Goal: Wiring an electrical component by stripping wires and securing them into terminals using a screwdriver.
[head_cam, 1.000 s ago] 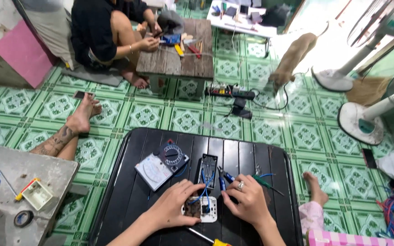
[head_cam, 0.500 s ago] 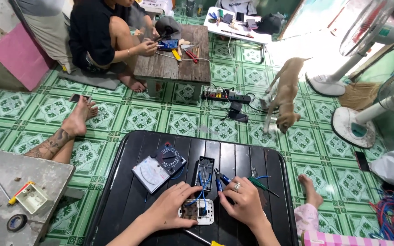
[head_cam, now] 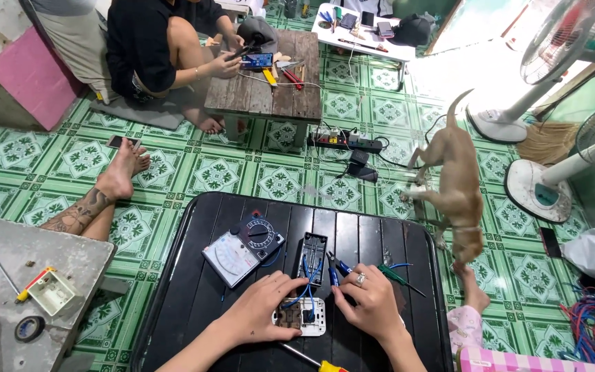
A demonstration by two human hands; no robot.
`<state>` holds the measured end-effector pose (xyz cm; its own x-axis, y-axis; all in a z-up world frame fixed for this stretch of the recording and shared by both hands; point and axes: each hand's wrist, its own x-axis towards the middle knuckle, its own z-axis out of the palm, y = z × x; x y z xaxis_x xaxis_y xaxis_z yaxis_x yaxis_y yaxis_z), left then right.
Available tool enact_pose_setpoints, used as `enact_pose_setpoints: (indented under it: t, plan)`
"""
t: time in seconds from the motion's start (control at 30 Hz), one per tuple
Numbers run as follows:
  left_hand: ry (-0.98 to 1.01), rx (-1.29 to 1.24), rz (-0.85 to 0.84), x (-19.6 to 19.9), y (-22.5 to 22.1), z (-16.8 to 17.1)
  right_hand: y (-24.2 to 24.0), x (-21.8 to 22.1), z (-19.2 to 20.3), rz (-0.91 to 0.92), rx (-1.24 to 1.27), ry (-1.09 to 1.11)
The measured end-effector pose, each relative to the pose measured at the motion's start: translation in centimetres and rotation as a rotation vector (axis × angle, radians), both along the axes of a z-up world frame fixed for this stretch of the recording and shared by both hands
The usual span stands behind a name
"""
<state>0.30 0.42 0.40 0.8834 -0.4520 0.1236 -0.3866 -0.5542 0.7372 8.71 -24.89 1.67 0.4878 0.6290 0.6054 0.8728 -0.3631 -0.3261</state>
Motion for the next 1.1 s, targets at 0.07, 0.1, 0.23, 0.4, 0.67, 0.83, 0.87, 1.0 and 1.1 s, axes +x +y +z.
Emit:
enact_pose_setpoints:
  t: [0.07,0.1,0.23,0.4,0.67,0.83,0.87,1.0,1.1]
  plan:
    - [0.002,-0.001,0.001,0.0,0.0,0.1,0.0,0.0,0.2,-0.01,0.001,-0.008]
    - [0.003,-0.002,0.003,0.0,0.0,0.2,0.0,0.1,0.3,-0.019,0.002,-0.017]
    - [-0.055,-0.004,0.002,0.0,-0.1,1.1,0.0,0.1,0.3,-0.037,0.009,-0.007]
    - [-0.068,0.051,-0.014,0.0,-0.1,1.3,-0.5,0.3,-0.4,-0.089,-0.017,-0.015]
    - [-0.115,0.247,-0.009,0.4,-0.2,0.6,-4.4,2.3,0.3,-0.447,-0.004,0.084]
    - [-0.325,0.419,-0.053,0.0,-0.8,1.9,-6.0,3.4,-0.6,-0.492,-0.129,0.202]
    - [-0.295,0.473,-0.107,0.0,-1.2,2.0,-6.3,3.5,-0.5,-0.452,-0.109,0.193]
    - [-0.229,0.65,-0.188,0.5,-2.8,2.6,-6.6,3.0,-0.6,-0.507,-0.242,0.226]
    - [-0.187,0.702,-0.19,1.0,-3.8,2.2,-7.1,3.1,-0.9,-0.555,-0.267,0.261]
